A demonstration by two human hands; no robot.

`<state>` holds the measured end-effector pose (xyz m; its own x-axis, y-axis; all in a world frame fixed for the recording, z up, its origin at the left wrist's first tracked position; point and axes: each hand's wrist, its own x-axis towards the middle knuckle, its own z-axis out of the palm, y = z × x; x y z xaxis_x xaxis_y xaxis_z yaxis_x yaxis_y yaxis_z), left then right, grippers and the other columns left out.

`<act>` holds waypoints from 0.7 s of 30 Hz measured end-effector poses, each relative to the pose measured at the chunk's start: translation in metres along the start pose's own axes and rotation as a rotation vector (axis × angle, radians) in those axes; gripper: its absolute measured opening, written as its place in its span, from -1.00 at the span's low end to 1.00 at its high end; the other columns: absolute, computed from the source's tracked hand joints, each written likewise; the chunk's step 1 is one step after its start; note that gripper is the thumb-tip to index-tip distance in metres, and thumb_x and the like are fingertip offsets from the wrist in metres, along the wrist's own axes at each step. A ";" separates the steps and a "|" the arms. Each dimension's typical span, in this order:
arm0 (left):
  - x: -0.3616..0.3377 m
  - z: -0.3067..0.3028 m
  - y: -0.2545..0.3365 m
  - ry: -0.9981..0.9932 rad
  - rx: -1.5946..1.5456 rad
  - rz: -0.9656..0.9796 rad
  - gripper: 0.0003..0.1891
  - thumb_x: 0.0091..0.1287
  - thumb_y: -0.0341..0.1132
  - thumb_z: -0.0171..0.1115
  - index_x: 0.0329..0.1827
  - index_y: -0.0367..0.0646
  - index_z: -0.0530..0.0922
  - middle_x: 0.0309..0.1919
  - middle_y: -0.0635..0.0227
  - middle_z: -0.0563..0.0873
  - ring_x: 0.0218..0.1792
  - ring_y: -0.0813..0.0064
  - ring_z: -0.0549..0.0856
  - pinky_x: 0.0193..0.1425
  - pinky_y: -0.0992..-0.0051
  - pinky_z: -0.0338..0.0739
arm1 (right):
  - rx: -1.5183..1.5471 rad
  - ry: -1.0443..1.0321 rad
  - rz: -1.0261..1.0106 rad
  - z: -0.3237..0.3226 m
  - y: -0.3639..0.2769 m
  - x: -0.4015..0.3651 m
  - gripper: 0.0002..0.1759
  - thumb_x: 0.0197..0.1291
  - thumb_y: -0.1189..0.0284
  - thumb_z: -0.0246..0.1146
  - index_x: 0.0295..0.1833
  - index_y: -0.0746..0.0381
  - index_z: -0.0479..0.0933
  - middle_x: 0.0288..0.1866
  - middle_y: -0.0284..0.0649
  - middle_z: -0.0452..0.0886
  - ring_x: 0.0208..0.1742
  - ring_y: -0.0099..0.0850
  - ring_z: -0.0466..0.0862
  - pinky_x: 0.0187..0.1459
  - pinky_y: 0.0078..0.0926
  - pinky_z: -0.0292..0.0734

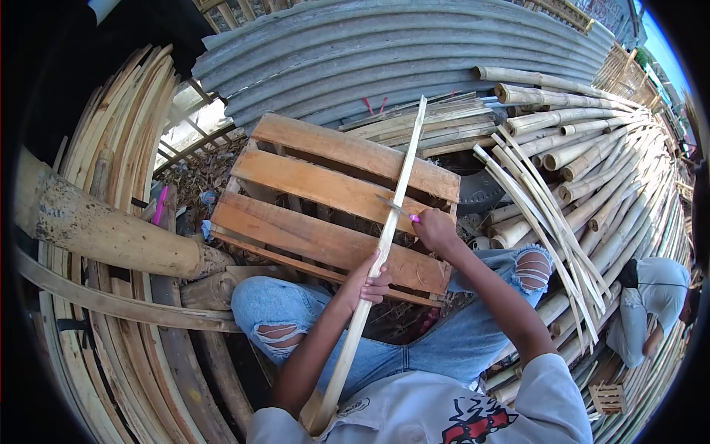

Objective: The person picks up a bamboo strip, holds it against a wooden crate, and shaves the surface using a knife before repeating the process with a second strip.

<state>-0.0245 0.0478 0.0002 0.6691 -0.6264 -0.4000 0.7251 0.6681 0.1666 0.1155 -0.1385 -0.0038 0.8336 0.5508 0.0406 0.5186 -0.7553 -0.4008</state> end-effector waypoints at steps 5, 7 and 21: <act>-0.003 -0.002 -0.001 -0.027 -0.005 -0.008 -0.59 0.41 0.14 -0.07 -0.39 0.01 0.33 -0.76 0.64 0.13 -0.83 0.83 0.08 -0.84 0.79 -0.04 | 0.061 -0.217 0.030 -0.013 -0.038 -0.023 -0.65 0.11 0.31 0.13 -0.52 0.40 0.54 -0.51 0.19 0.56 -0.40 0.12 0.62 -0.30 -0.02 0.54; -0.001 0.003 -0.012 0.150 0.121 0.056 -0.59 0.41 0.15 -0.06 -0.39 0.01 0.33 -0.76 0.65 0.13 -0.83 0.82 0.08 -0.84 0.78 -0.05 | 0.025 -0.195 0.039 -0.006 -0.016 -0.018 -0.64 0.10 0.29 0.14 -0.53 0.38 0.54 -0.51 0.17 0.58 -0.40 0.11 0.62 -0.29 -0.02 0.54; 0.001 0.016 -0.023 0.320 0.302 0.117 -0.60 0.43 0.13 -0.11 -0.38 0.01 0.30 -0.76 0.65 0.14 -0.83 0.82 0.08 -0.82 0.76 -0.06 | -0.146 0.029 0.116 -0.005 0.014 0.011 -0.66 0.10 0.30 0.14 -0.57 0.34 0.55 -0.55 0.11 0.58 -0.47 0.03 0.64 -0.40 -0.06 0.56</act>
<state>-0.0379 0.0250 0.0103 0.6995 -0.3667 -0.6134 0.6947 0.5501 0.4634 0.1324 -0.1448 -0.0048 0.8934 0.4483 0.0292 0.4392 -0.8577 -0.2674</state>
